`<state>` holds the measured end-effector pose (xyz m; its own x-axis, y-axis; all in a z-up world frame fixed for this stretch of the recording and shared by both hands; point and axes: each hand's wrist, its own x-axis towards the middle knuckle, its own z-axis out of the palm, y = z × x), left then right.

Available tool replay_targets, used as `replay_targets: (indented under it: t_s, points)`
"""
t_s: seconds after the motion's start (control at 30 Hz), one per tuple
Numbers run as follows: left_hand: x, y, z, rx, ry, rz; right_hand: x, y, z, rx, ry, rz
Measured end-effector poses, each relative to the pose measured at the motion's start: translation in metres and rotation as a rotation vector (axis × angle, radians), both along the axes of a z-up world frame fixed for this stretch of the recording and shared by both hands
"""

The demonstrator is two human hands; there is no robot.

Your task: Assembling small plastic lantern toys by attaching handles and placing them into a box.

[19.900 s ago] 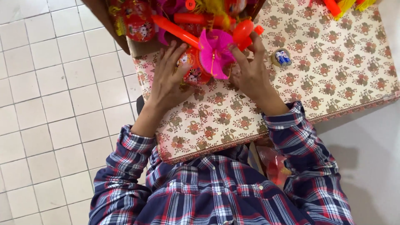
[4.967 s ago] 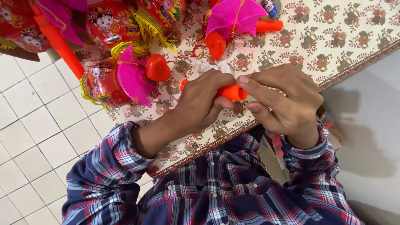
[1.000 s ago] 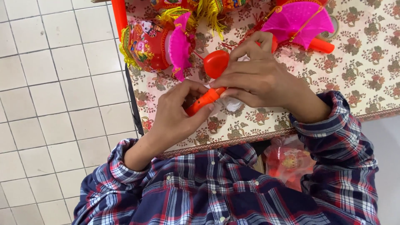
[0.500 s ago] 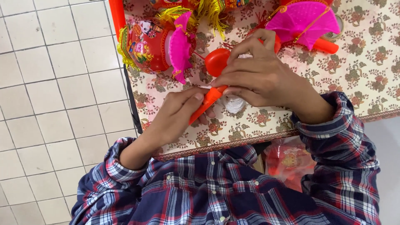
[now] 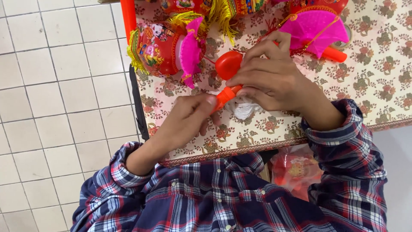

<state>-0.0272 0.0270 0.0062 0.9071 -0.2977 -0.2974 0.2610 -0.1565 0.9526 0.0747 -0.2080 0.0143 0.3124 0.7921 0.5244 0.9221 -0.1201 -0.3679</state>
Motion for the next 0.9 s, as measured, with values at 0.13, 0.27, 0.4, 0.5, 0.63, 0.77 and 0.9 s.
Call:
replay_targets:
  t_s: [0.13,0.27,0.4,0.5,0.63,0.77,0.9]
  points:
    - [0.003,0.003,0.002,-0.087,0.172,-0.052,-0.004,-0.001,0.000,-0.044,0.050,-0.003]
    - [0.002,0.004,-0.005,-0.109,0.172,-0.026,-0.001,0.000,0.000,0.003,0.036,0.000]
    - [0.001,0.001,-0.005,-0.132,0.176,0.006,-0.001,0.000,0.001,0.007,0.026,0.005]
    - [0.001,0.001,-0.003,-0.108,0.163,-0.056,0.001,-0.001,-0.005,0.028,0.029,-0.003]
    - [0.005,0.001,-0.004,-0.228,0.352,-0.110,0.001,-0.004,0.005,0.040,0.088,0.008]
    - [0.004,0.006,-0.013,-0.300,0.358,-0.077,0.001,-0.005,0.003,0.063,0.100,0.012]
    - [0.000,0.005,-0.016,-0.299,0.215,-0.012,-0.001,-0.005,0.005,0.057,0.139,0.008]
